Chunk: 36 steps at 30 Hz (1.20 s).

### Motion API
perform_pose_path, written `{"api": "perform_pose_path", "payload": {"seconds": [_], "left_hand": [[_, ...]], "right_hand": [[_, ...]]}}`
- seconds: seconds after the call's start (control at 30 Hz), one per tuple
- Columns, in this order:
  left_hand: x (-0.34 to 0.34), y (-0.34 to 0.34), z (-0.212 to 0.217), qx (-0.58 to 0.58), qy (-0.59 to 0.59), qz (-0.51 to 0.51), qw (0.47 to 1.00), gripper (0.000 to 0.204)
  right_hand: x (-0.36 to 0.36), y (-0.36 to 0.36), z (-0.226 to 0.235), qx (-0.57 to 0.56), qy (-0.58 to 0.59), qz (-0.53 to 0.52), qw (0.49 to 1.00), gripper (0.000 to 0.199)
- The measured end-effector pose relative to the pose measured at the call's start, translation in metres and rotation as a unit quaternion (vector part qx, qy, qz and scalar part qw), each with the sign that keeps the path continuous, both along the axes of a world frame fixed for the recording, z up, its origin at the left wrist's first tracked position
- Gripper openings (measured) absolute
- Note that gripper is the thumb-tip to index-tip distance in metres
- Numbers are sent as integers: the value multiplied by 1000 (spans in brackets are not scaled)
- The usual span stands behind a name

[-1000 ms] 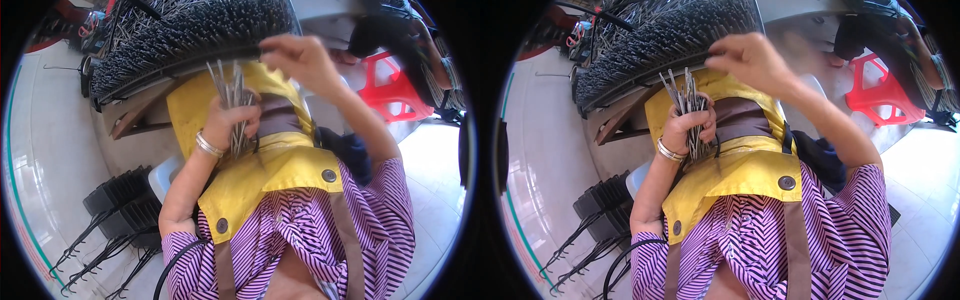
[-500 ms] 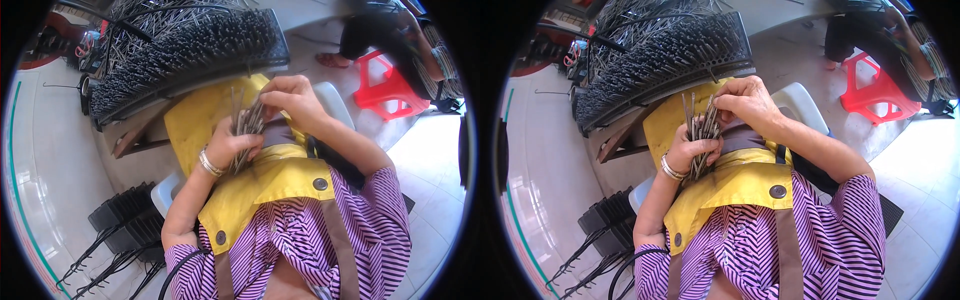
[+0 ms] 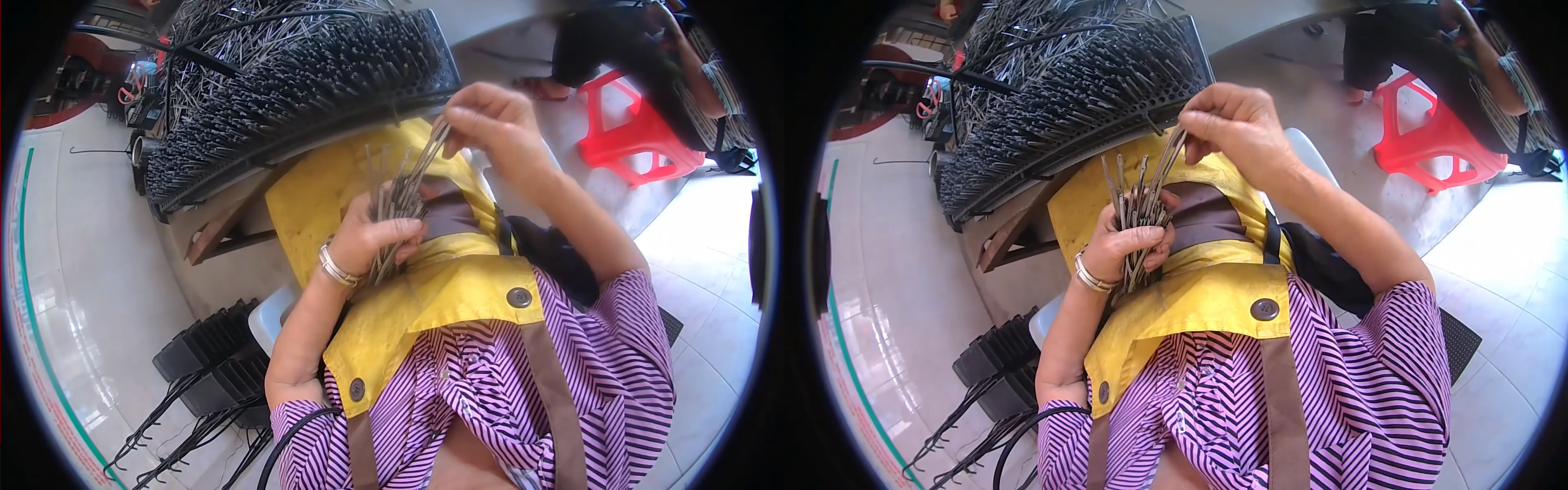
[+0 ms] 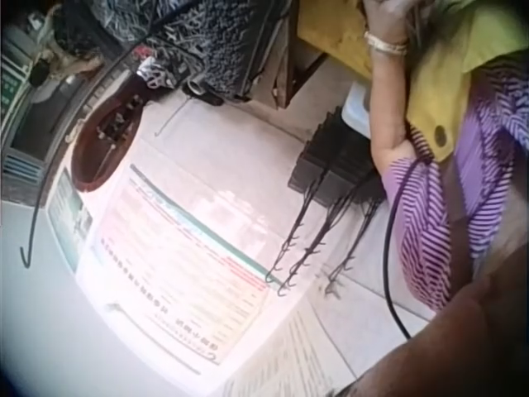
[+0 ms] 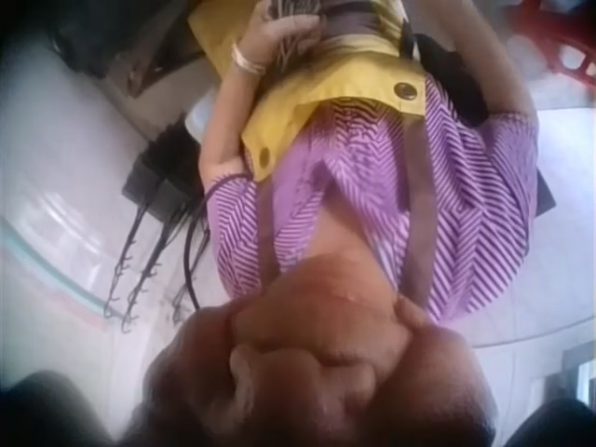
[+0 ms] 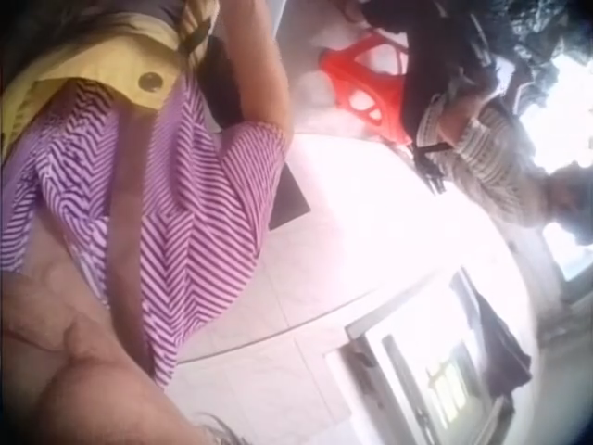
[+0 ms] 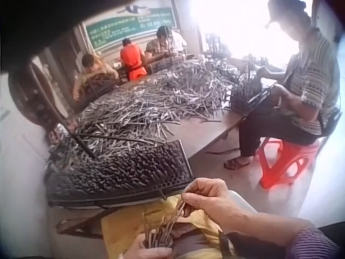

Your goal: Manually inserting thin metal rods into a perforated metal mesh frame as part of an assembly process.

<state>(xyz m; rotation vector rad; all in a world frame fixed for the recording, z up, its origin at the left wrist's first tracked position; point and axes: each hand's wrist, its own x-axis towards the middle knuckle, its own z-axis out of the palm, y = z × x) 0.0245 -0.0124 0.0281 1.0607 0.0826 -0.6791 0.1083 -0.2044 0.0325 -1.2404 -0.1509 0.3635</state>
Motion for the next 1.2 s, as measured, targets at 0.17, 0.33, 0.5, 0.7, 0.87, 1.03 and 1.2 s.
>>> {"api": "perform_pose_path", "payload": {"seconds": [0.17, 0.33, 0.5, 0.7, 0.87, 1.03, 1.2], "left_hand": [[-2, 2, -5, -10, -3, 16, 1000, 37], [-4, 3, -5, -16, -5, 32, 999, 37], [-6, 5, -7, -32, -1, 36, 999, 37], [-8, 5, -3, -33, 2, 40, 999, 37], [-8, 7, -6, -36, -5, 34, 999, 36], [-8, 11, -9, -49, -23, 30, 998, 37], [-8, 10, -7, -35, -14, 34, 999, 39]], "right_hand": [[25, -14, 6, 35, -47, -81, 995, 14], [44, -7, 11, -11, -131, -160, 978, 14], [49, 1, 6, -43, -173, -183, 967, 15], [46, 8, 0, -107, -211, -193, 952, 13], [39, 18, 2, -200, -279, -189, 920, 14], [53, 43, 36, -399, -492, -73, 770, 8], [64, 49, 41, -534, -464, -7, 707, 15]]}}
